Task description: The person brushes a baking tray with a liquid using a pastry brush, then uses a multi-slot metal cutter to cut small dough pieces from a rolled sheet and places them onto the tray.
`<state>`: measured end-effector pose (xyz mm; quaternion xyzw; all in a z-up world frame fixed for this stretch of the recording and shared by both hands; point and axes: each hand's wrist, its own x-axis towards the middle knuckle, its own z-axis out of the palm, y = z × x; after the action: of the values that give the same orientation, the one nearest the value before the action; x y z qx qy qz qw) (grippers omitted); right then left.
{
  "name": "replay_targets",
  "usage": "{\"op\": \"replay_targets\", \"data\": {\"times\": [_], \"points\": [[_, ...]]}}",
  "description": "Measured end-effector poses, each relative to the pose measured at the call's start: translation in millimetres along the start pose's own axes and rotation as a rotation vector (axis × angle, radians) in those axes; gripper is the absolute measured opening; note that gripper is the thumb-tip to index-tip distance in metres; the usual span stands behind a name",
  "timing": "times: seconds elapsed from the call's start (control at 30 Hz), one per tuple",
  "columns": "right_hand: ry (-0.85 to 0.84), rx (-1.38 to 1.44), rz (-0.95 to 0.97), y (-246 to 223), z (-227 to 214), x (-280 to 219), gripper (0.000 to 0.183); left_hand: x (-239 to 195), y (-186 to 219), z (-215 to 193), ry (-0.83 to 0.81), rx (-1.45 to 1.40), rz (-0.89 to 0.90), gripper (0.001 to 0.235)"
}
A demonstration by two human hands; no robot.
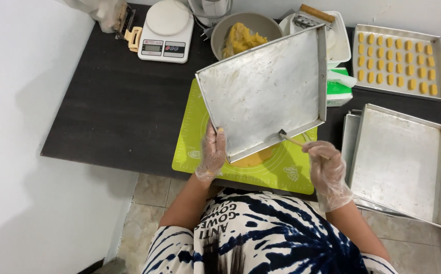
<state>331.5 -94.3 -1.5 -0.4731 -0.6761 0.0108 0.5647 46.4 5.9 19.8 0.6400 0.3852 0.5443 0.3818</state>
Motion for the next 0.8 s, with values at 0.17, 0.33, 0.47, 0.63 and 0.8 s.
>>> {"op": "replay_targets", "data": {"times": [0.17, 0.33, 0.47, 0.63, 0.8], "points": [[0.089, -0.160, -0.094, 7.4, -14.3, 14.8, 0.012, -11.2, -37.9, 6.4, 0.023, -0.022, -0.021, 0.052], [0.047, -0.075, -0.110, 2.0, 1.6, 2.7, 0.013, -5.6, -15.0, 3.6, 0.020, -0.014, -0.011, 0.052], [0.043, -0.084, -0.117, -1.2, 0.7, 9.9, 0.014, -2.0, -27.3, 5.0, 0.022, -0.033, -0.015, 0.052], [0.187, -0.097, -0.133, -5.2, 6.8, 16.5, 0.016, -1.5, -26.6, 11.9, 0.005, -0.078, -0.021, 0.052], [0.006, 0.054, -0.096, -6.0, 27.4, -14.7, 0.016, 0.6, -24.1, 14.8, -0.021, -0.053, -0.013, 0.052]]}}
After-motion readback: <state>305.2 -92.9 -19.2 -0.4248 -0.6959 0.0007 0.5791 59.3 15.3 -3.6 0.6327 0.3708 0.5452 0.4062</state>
